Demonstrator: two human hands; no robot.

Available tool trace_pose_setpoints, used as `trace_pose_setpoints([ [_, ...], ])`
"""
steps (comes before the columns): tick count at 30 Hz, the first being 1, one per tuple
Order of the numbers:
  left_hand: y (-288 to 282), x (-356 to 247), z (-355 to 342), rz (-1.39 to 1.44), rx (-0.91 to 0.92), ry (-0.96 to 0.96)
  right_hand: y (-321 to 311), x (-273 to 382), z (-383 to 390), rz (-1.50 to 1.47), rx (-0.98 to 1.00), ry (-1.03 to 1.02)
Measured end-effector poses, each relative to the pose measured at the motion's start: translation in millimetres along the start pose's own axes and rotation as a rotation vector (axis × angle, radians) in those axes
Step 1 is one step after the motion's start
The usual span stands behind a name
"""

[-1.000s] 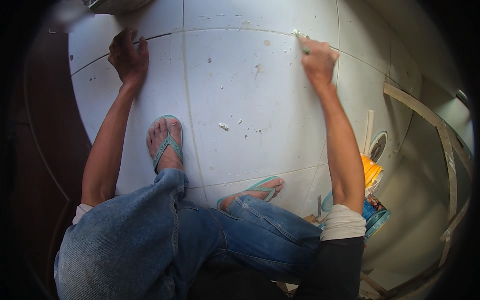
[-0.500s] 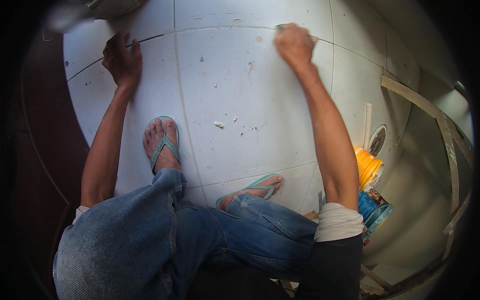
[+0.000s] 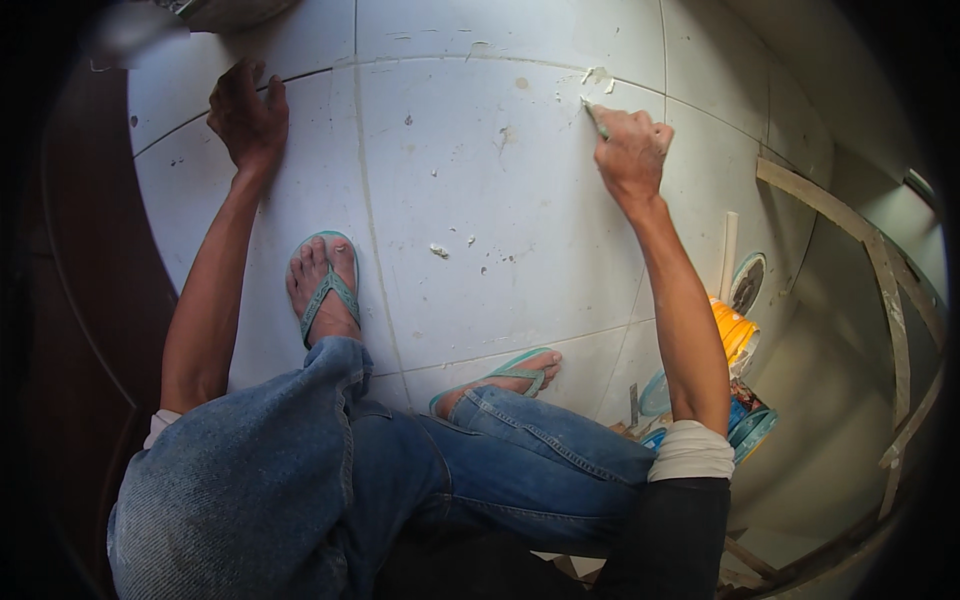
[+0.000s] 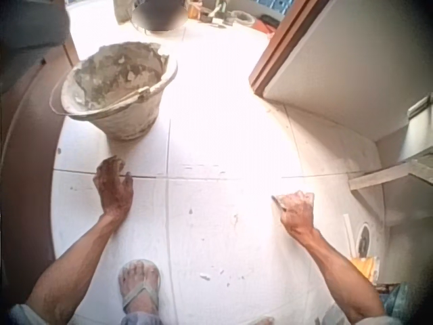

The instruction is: Apply and smooth grout or filler between floor tile gaps using a small spatula.

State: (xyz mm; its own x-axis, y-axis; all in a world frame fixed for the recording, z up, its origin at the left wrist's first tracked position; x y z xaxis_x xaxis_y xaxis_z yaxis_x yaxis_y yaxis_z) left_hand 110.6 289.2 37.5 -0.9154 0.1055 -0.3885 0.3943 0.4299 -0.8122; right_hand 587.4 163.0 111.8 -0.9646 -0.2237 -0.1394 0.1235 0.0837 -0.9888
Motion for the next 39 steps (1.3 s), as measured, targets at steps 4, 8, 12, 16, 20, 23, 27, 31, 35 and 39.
trace_pose_setpoints([
  [4,2.6,-10.1,-4.7,0.005,0.001,0.007,-3.1,-75.6,-29.0,0.032,0.163,0.597],
  [8,7.5,-5.5,-0.2,0.003,0.028,-0.003,41.8,-40.0,-59.4,-0.111,0.098,0.460],
  [12,1.1,4.4,-1.1,0.011,0.041,-0.020,3.2,19.7,-62.7,-0.242,0.220,0.350],
  [16,3.9,-7.7,-2.4,0.026,0.003,-0.003,0.5,-56.5,-43.7,-0.170,0.161,0.591],
  [20,8.5,-7.2,-2.3,0.031,0.041,-0.023,18.9,-83.4,-30.1,-0.185,0.139,0.673],
  [23,5.6,0.7,-1.7,0.010,0.046,-0.032,13.8,-24.6,-43.3,-0.146,0.159,0.223],
  [27,4.1,-4.7,-3.4,0.018,0.017,-0.011,-0.1,-56.3,-37.8,-0.095,0.064,0.391],
  [31,7.9,-12.7,-4.8,0.049,0.008,-0.007,37.3,-66.1,-15.7,0.200,0.129,0.353],
  [35,-0.9,0.3,2.3,0.006,0.045,-0.016,11.6,7.1,-7.6,-0.003,-0.111,0.076],
  [39,3.0,-5.6,3.0,-0.001,0.010,-0.008,7.2,-68.4,-14.4,0.136,0.066,0.519],
])
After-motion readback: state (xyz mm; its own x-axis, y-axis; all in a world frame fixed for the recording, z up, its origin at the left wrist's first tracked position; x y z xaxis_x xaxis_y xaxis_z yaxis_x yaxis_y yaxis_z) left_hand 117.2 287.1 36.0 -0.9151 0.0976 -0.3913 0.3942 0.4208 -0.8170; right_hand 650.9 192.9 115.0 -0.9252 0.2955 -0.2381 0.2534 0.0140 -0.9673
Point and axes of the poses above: each hand's wrist, its own z-axis away from the middle knuckle, its own y-axis out of the palm, x = y × z, the point moved 6 cm from there along -z, towards the middle knuckle, and after that the axes turned 6 degrees about -y, right-handed, at the moved point
